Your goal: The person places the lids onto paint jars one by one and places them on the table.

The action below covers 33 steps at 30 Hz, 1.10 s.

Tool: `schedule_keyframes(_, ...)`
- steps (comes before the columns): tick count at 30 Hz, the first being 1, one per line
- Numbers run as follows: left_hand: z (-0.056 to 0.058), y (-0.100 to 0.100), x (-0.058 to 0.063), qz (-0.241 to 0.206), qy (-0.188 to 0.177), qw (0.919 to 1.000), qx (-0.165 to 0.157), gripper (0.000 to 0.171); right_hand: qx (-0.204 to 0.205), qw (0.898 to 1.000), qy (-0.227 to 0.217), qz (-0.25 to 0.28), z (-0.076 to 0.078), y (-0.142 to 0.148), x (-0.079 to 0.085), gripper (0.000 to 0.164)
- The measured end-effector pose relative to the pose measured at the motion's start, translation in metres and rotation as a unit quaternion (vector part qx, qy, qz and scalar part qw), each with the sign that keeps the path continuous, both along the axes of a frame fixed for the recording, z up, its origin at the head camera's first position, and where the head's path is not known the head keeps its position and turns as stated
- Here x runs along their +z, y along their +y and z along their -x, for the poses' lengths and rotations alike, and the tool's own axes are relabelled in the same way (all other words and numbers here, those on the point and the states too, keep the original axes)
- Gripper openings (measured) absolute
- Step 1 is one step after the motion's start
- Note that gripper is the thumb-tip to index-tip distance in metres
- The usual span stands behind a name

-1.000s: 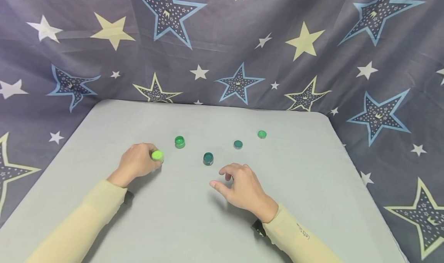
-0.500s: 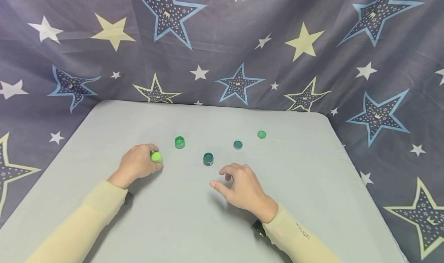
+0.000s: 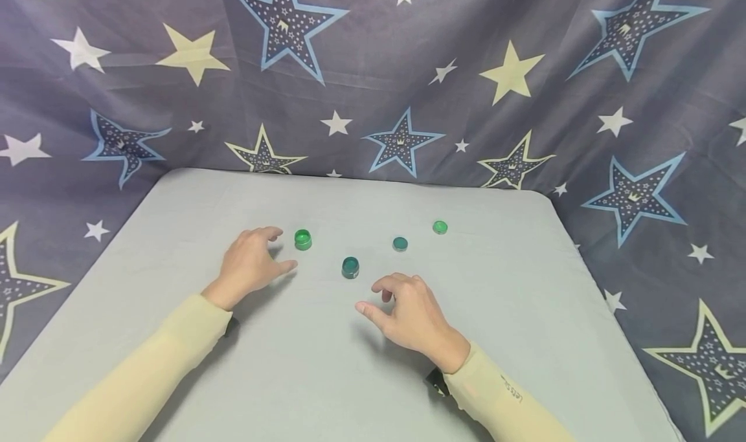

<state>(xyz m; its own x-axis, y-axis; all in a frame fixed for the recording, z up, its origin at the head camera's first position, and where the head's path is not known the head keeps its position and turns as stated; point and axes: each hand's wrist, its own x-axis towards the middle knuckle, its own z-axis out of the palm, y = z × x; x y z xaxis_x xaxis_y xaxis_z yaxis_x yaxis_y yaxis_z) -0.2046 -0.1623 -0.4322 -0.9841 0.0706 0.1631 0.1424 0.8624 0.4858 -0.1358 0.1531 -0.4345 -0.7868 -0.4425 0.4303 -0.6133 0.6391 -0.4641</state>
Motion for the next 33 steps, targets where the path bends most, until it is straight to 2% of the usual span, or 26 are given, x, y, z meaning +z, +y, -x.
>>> schedule_keyframes(9,0.018,0.012,0.003,0.002,-0.025,0.9997,0.004,0.073,-0.003,1.0,-0.002,0.003,0.002,0.003,0.002,0.028)
schedule_keyframes(18,0.032,0.014,0.003,0.013,-0.042,0.999,0.005,0.068,-0.006,1.0,0.002,0.004,0.004,0.006,0.004,0.027)
schedule_keyframes(27,0.042,0.019,0.004,0.037,-0.095,0.9947,0.01,0.07,-0.014,1.0,0.0,-0.001,0.004,0.008,0.004,0.027)
schedule_keyframes(33,0.047,0.024,0.003,0.052,-0.118,0.9915,0.014,0.064,-0.015,1.0,0.004,0.003,0.004,0.009,0.004,0.026)
